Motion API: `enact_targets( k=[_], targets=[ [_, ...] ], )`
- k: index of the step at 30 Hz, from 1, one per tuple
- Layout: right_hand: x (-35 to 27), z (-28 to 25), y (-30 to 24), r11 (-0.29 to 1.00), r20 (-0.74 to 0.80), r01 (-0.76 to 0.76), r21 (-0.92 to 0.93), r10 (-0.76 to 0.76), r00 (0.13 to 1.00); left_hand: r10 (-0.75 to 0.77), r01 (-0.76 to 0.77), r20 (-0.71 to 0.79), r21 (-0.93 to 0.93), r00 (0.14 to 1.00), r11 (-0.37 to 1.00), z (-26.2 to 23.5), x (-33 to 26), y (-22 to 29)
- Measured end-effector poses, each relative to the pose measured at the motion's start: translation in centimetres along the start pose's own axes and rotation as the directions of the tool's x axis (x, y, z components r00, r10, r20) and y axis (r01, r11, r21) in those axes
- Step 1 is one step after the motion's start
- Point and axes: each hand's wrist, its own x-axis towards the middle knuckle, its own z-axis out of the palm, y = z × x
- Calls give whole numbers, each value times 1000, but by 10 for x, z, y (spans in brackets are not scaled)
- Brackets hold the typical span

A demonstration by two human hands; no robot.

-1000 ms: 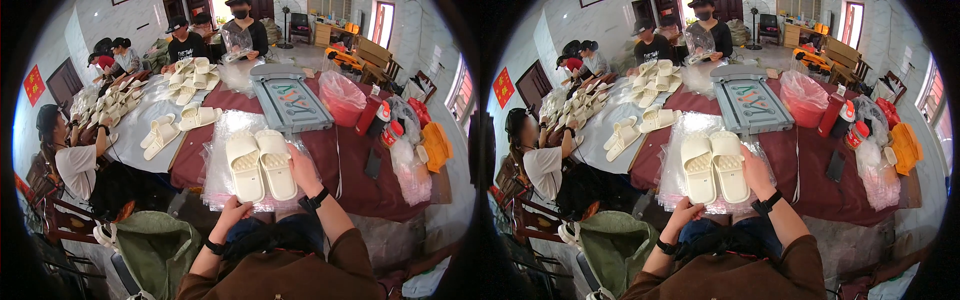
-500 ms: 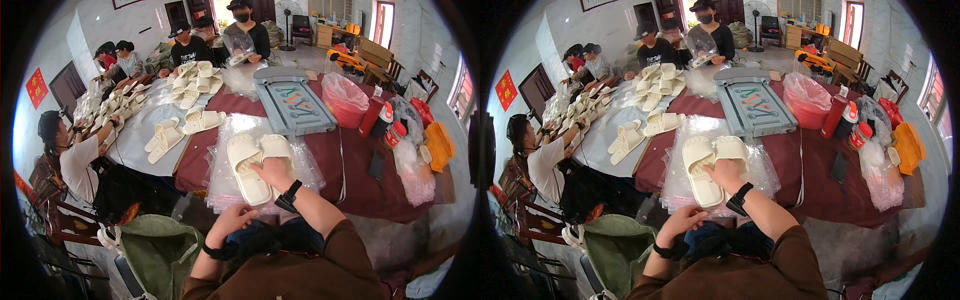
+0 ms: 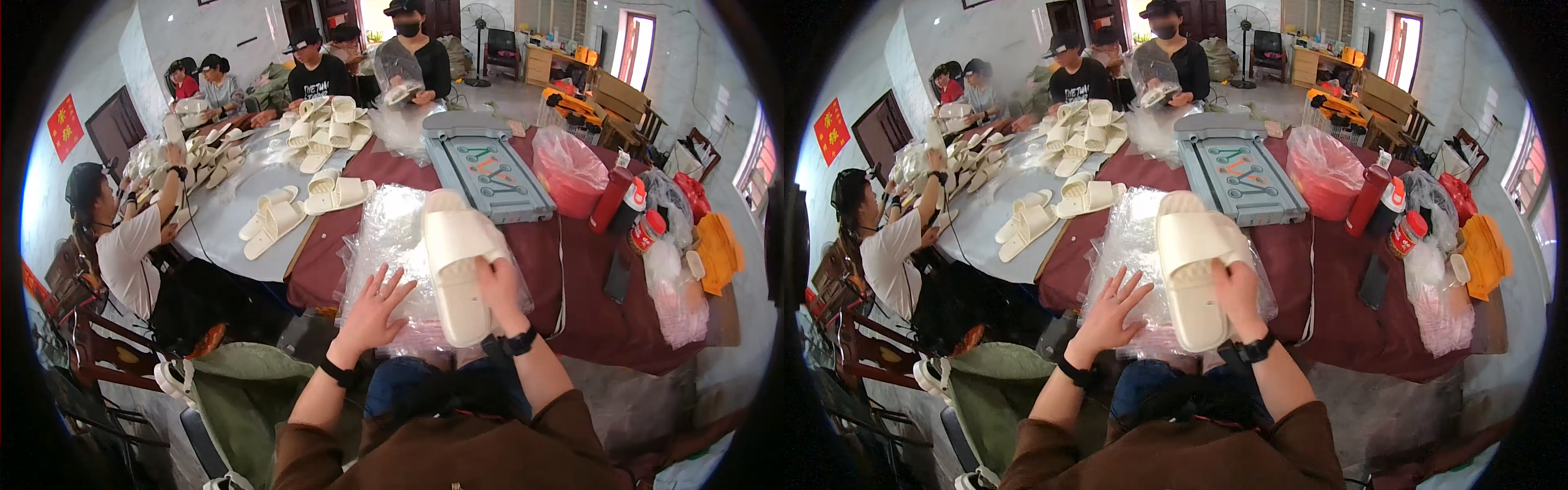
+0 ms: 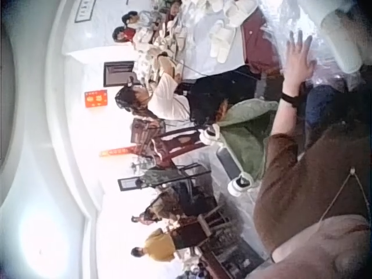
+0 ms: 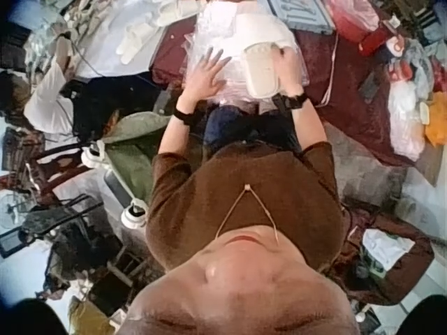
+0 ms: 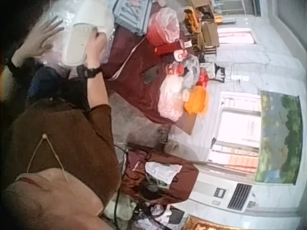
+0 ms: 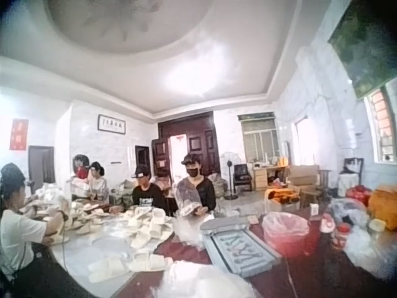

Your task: The worker packs pairs of white slippers into clear plastic bags and seals them.

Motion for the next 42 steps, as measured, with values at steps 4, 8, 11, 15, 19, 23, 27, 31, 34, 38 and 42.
enact_targets(
  k=[4,8,11,15,19,23,27,31,34,38,42],
  targets=[
    [-17,-51,31,917,-37,-182,356,209,977,18,-20,29,71,999,997,14,-1,-9],
    [-43,-90,49,868,-35,-206,452,248,968,6,-8,22,97,1000,995,35,-8,-11],
    [-57,-101,52,850,-130,-116,514,210,969,-4,4,3,123,1000,992,39,-15,2],
    [-70,-112,54,837,-145,-138,529,250,957,-67,64,15,133,998,989,43,-31,24],
    [-79,-119,55,844,-110,-173,508,263,959,-101,100,4,107,995,989,34,-37,50],
    [-85,-115,41,815,-110,-113,568,211,971,-108,110,-62,22,992,994,31,-34,57],
    [-87,-111,33,817,-138,-70,572,180,974,-134,134,-15,26,991,991,47,-52,60],
    [-90,-118,29,809,-130,-76,583,185,974,-187,180,-65,-96,980,979,35,-63,74],
    [-94,-121,37,813,-77,-98,574,173,982,-391,301,-327,-293,860,908,26,-65,76],
    [-101,-121,36,808,-76,-99,580,175,982,-453,320,-485,-333,748,887,4,-74,84],
    [-102,-123,21,777,-92,-10,629,88,992,-373,287,-466,-248,802,925,-3,-72,93]
  ],
)
